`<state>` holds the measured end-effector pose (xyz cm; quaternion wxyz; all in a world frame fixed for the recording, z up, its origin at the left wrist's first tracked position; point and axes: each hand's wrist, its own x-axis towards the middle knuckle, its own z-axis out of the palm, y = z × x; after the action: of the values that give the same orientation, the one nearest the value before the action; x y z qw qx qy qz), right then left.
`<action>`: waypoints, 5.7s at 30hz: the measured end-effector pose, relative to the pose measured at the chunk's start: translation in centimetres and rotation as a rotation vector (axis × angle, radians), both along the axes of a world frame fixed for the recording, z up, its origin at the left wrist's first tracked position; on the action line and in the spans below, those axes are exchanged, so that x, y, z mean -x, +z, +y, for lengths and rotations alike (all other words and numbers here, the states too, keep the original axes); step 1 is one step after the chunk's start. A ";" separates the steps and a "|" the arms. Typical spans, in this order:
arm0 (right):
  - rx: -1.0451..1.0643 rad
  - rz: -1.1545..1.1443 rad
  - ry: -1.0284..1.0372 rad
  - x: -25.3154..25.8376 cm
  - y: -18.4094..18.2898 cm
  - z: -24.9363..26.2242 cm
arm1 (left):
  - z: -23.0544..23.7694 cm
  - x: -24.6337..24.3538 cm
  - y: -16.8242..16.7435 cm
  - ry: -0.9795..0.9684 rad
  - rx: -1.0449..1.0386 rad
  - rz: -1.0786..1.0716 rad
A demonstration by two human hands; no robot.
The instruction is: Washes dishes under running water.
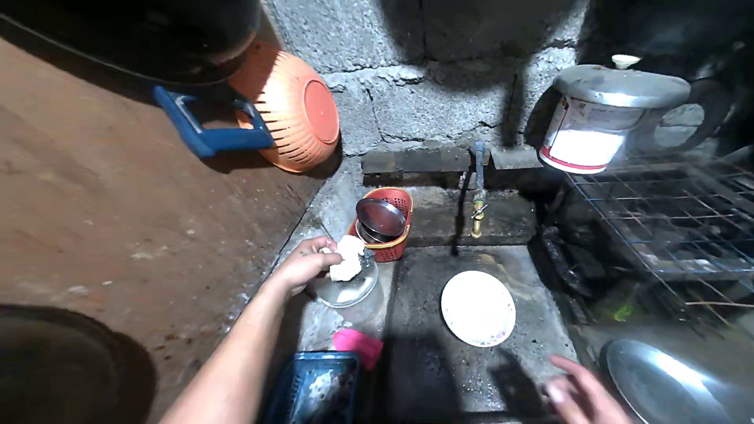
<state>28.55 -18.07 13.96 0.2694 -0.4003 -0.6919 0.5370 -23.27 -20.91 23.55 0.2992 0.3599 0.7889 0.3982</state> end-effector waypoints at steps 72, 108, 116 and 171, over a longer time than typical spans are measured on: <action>0.263 -0.391 0.498 15.5 -8.5 12.0 | -0.3 -14.9 -11.1 0.826 -0.403 -0.559; 0.179 -0.543 0.299 16.2 -11.0 18.8 | 7.3 -17.8 -10.4 0.834 -0.369 -0.714; 0.632 -0.309 0.045 14.8 -8.8 20.5 | 1.0 -8.7 -10.8 0.861 -0.201 -0.622; 0.166 -0.471 -0.019 10.1 -12.7 15.8 | 3.9 -16.8 -17.5 -0.017 -0.085 0.428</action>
<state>18.41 -2.27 1.28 0.0721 -0.5418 -0.6852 0.4815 -6.44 -16.97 6.00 0.1126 0.4554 0.8138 0.3430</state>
